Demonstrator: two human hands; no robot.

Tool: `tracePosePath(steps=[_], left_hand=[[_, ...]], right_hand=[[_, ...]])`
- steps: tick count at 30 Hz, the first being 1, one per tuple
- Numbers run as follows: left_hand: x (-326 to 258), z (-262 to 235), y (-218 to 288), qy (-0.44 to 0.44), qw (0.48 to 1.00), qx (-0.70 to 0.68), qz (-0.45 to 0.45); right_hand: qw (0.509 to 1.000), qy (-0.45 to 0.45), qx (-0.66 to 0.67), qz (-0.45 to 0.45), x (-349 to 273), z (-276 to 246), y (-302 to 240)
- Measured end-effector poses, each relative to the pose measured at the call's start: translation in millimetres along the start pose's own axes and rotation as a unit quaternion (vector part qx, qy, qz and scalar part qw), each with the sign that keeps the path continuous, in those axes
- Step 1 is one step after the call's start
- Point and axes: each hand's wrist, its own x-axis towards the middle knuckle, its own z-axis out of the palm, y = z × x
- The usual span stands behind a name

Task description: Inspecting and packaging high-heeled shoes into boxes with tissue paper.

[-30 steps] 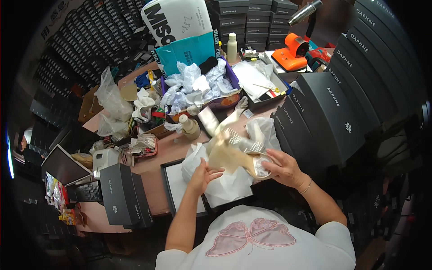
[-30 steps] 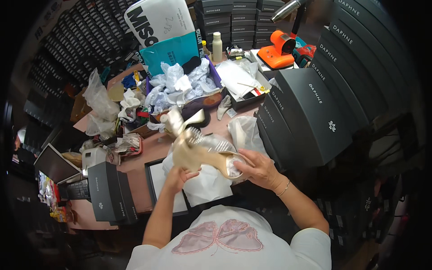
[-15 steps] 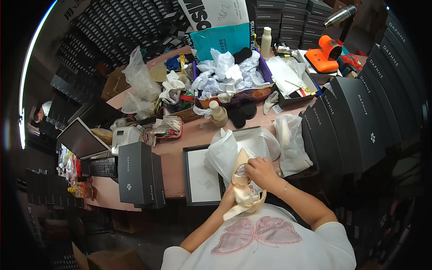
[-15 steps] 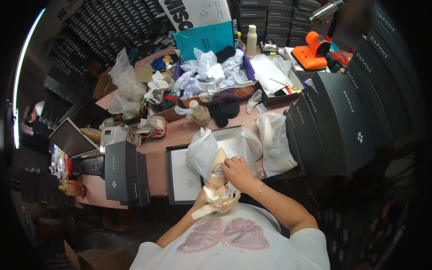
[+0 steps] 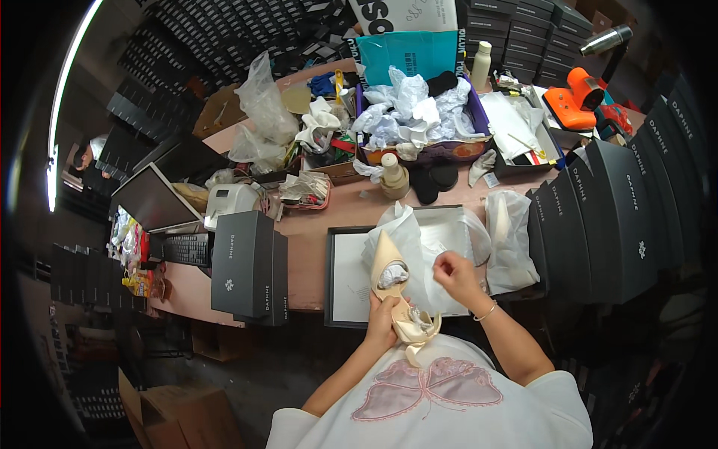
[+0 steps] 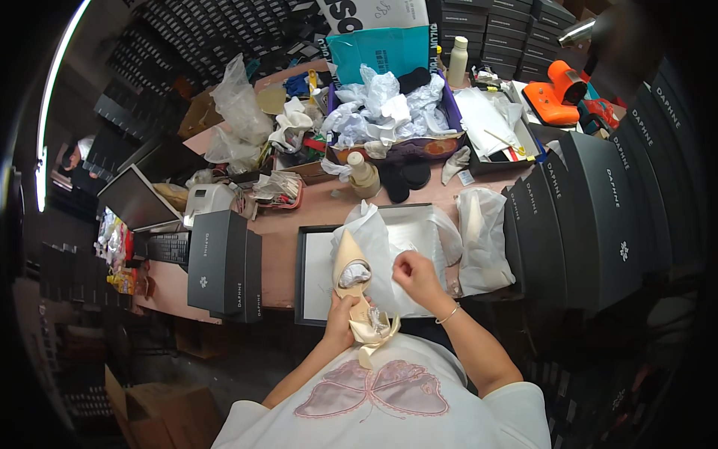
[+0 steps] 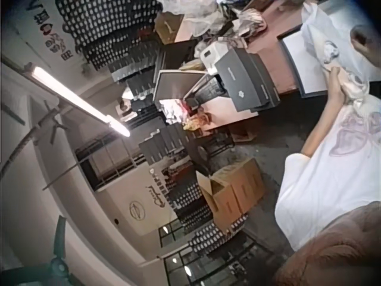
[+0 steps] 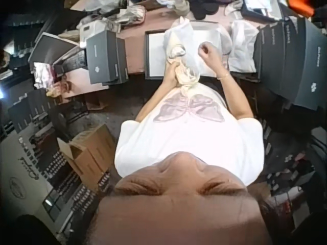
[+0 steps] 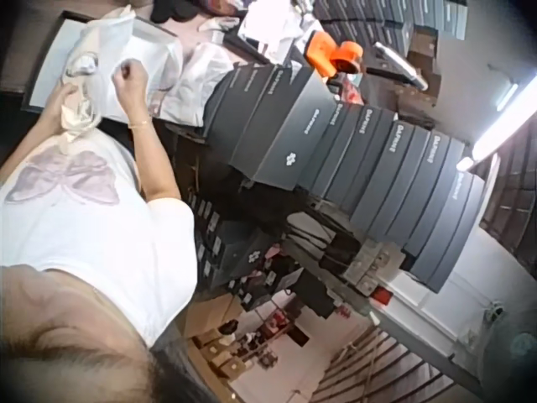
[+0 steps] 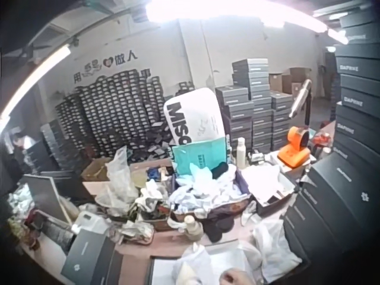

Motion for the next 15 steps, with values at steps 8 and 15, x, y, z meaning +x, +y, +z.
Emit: tracePosePath(steps=[8,15], left_hand=[[-10,7,0,-0.044,0.998,-0.033,0.027],[-1,0,-9,-0.051,0.998,-0.024,0.039]], right_hand=[[0.93,-0.066,-0.259,-0.251,24,44,-26],[0.967,-0.131,-0.165,-0.14,13,43,-12]])
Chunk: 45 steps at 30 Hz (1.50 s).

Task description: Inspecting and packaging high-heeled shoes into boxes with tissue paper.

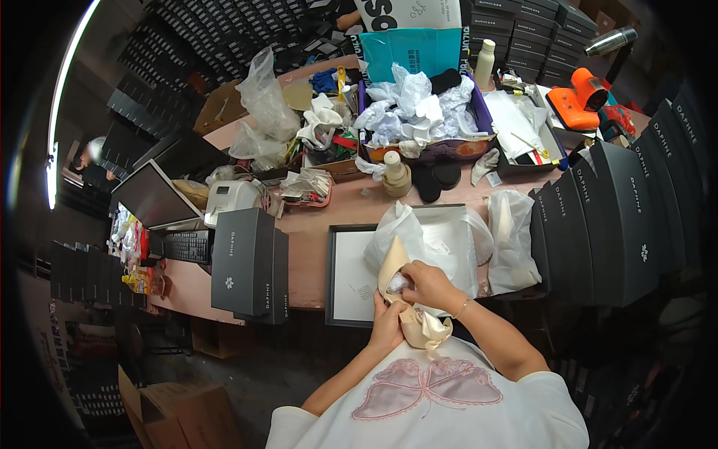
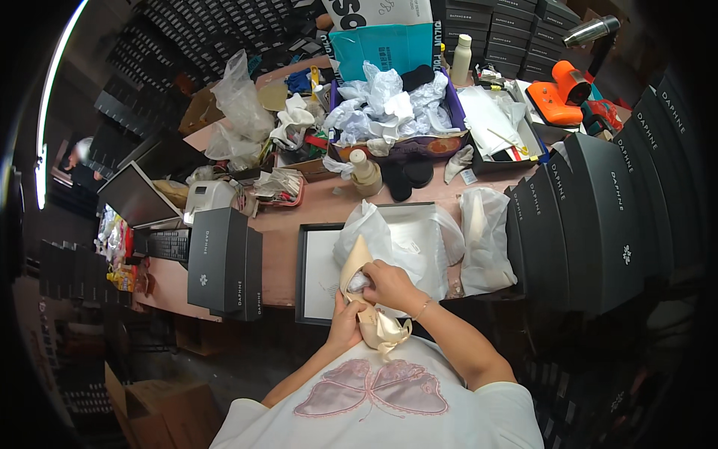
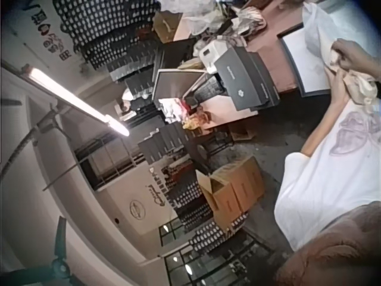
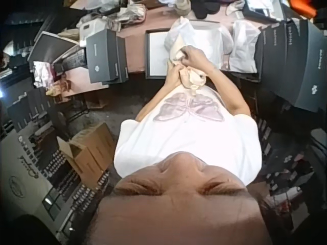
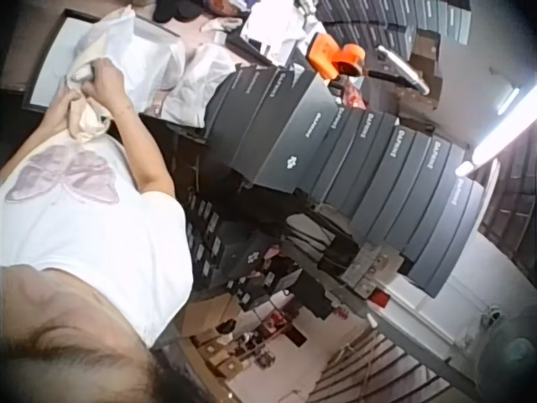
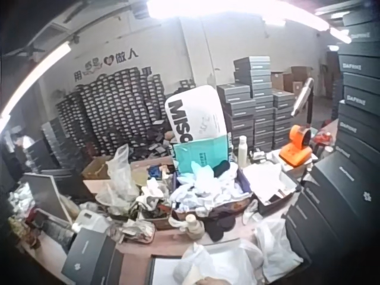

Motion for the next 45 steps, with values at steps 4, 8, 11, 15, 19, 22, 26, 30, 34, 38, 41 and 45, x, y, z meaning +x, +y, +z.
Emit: tracePosePath(steps=[4,8,11,15,19,22,26,30,34,38,41,45], left_hand=[[6,7,22,0.064,0.998,-0.023,0.007],[7,2,12,0.058,0.998,-0.016,-0.011],[-11,18,14,0.011,0.998,-0.064,-0.027],[5,3,2,-0.036,0.989,-0.103,-0.097],[-6,0,-5,0.021,0.991,-0.111,-0.073],[-19,-2,-7,0.076,0.989,-0.112,-0.064],[-13,-12,-27,0.126,0.982,-0.142,-0.01],[-17,-20,-21,0.174,0.972,-0.155,0.035],[-9,-16,-32,0.119,0.977,-0.178,0.017],[-16,5,-39,0.085,0.992,-0.088,0.039],[-9,-10,-41,0.062,0.994,-0.086,0.012],[-3,-18,-37,0.102,0.98,-0.17,-0.018]], right_hand=[[0.991,0.112,-0.024,0.064,-15,-37,21],[0.978,0.149,-0.129,-0.068,5,-39,10],[0.963,0.076,-0.193,-0.169,22,-12,1],[0.959,0.085,-0.161,-0.217,20,10,35],[0.936,0.128,-0.199,-0.26,20,26,24],[0.94,0.101,-0.231,-0.231,22,43,14],[0.971,0.067,-0.118,-0.198,17,33,1],[0.976,0.125,-0.129,-0.123,5,-19,-3],[0.965,0.029,-0.183,-0.184,9,-18,-13],[0.937,-0.048,-0.242,-0.247,7,23,6],[0.942,-0.06,-0.232,-0.237,4,32,18],[0.952,-0.019,-0.176,-0.249,-14,2,13]])
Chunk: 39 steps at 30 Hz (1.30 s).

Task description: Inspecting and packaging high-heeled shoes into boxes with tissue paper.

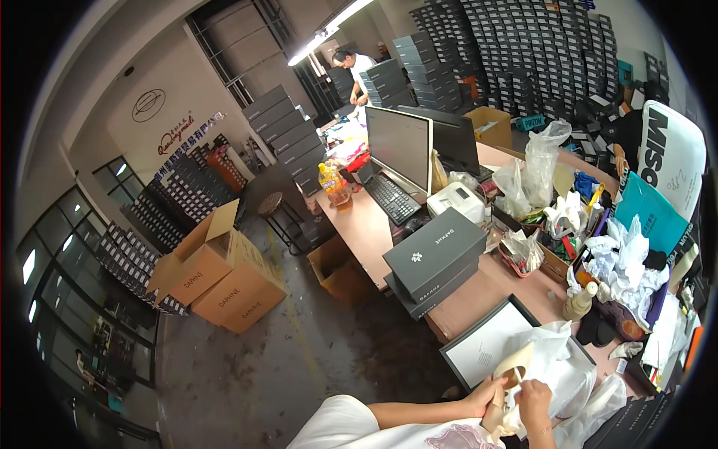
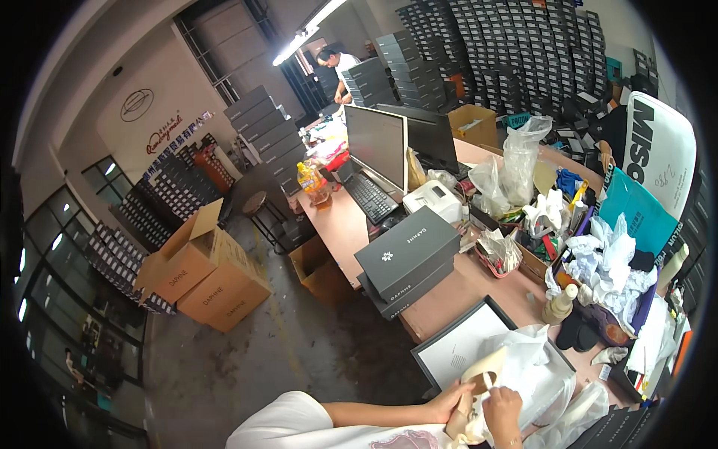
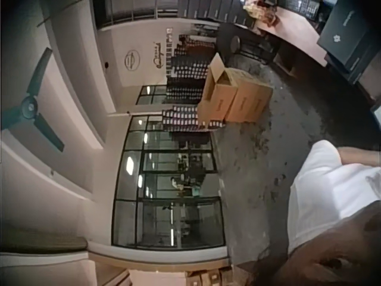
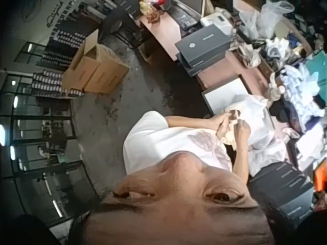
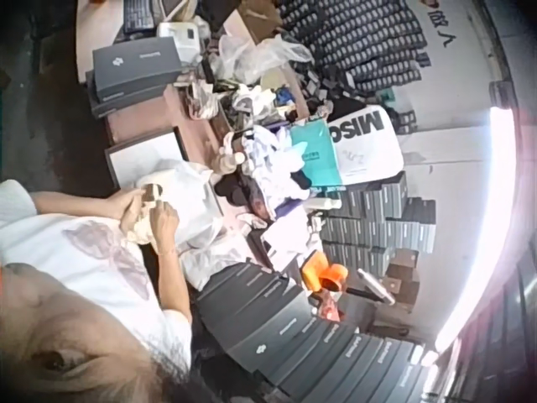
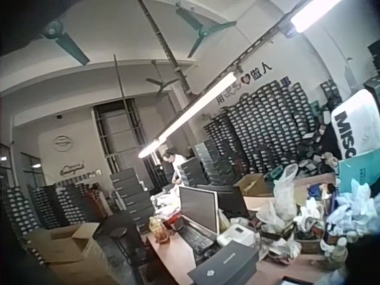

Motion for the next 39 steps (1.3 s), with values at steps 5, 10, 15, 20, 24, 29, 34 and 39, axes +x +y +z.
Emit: tracePosePath(steps=[5,10,15,20,24,29,34,39], left_hand=[[-8,12,21,0.033,0.998,-0.019,0.055],[-6,32,15,-0.07,0.996,-0.047,0.03],[0,26,2,-0.107,0.991,0.051,0.065],[-25,40,44,-0.037,0.985,0.154,-0.069],[37,42,92,-0.12,0.971,0.196,-0.072],[65,40,90,-0.113,0.923,0.368,-0.007],[44,70,105,-0.093,0.911,0.398,0.056],[24,80,89,-0.173,0.936,0.303,0.05]], right_hand=[[0.976,0.103,-0.044,0.186,-9,-25,35],[0.86,-0.129,0.442,0.221,40,-42,-29],[0.91,-0.045,0.354,0.213,62,19,-16],[0.831,-0.172,0.402,0.342,57,35,-20],[0.932,0.05,0.323,0.157,45,25,-65],[0.898,0.14,0.362,0.21,53,42,-65],[0.909,0.124,0.359,0.171,65,22,-54],[0.905,-0.027,0.314,0.286,64,-11,-44]])
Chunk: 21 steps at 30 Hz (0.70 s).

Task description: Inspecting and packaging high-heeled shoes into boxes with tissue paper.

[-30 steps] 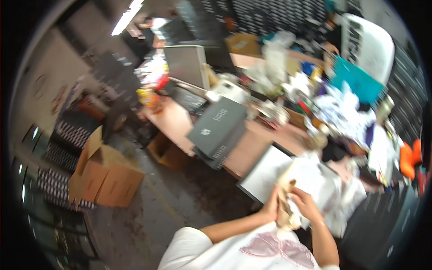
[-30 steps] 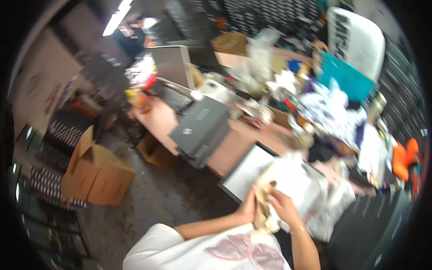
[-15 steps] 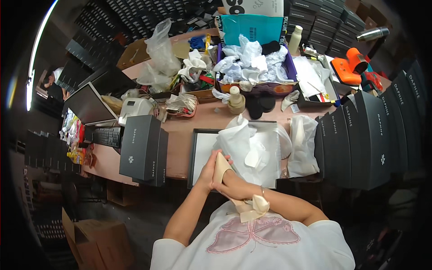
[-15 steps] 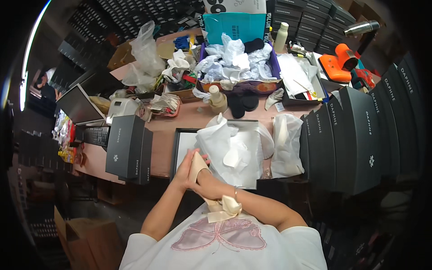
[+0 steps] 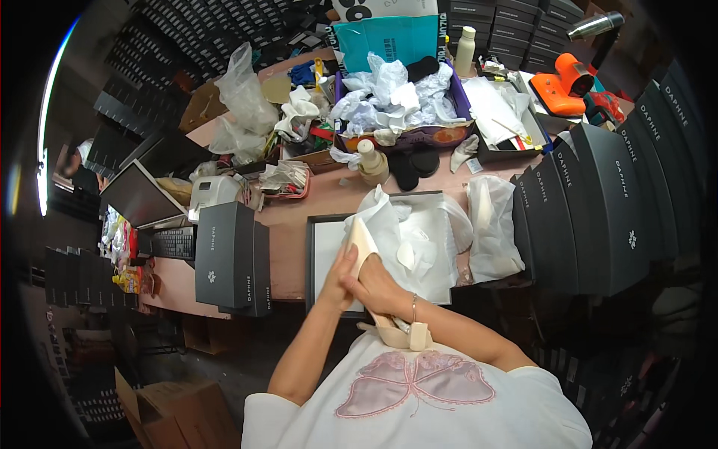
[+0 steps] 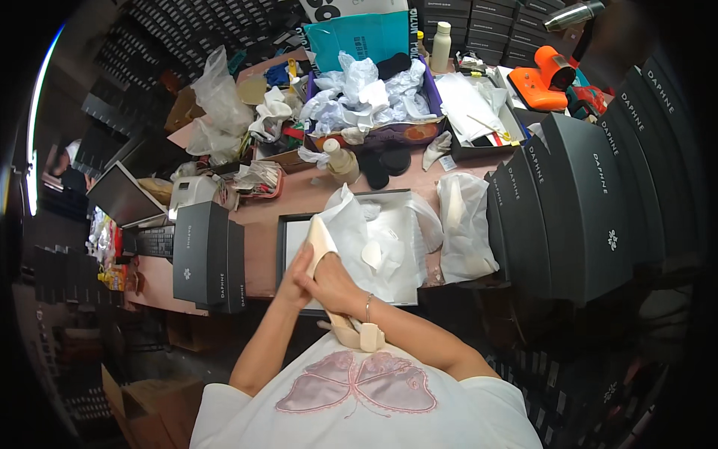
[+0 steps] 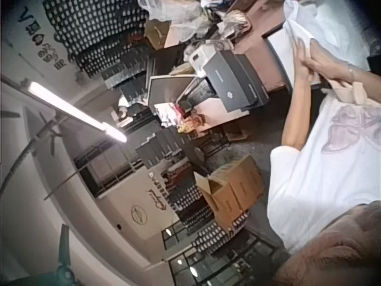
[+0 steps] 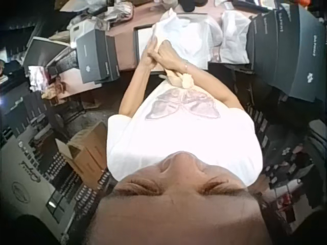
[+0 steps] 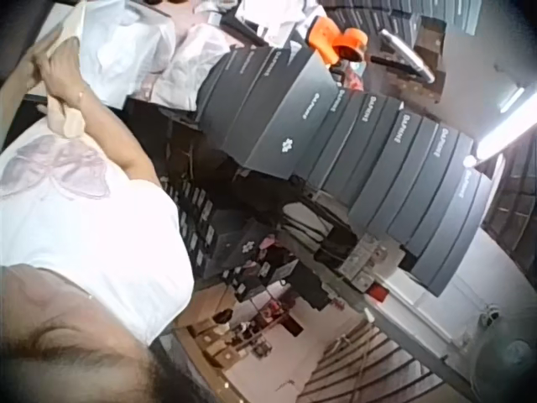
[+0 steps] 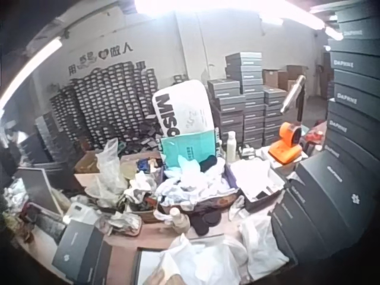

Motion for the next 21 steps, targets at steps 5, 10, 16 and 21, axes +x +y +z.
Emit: tracePosePath(steps=[5,10,16,21], left_hand=[[-6,7,-17,0.009,0.999,-0.037,-0.012],[-16,-11,-31,-0.015,0.994,-0.108,-0.025],[-23,7,-29,-0.058,0.971,-0.216,-0.084],[-56,18,-55,-0.018,0.958,-0.259,-0.125]], right_hand=[[0.993,0.008,0.053,-0.102,-22,0,10],[0.917,-0.135,0.366,0.09,-76,-43,14],[0.928,0.152,-0.336,-0.048,-24,-44,115],[0.948,0.288,-0.13,-0.038,-24,-48,137]])
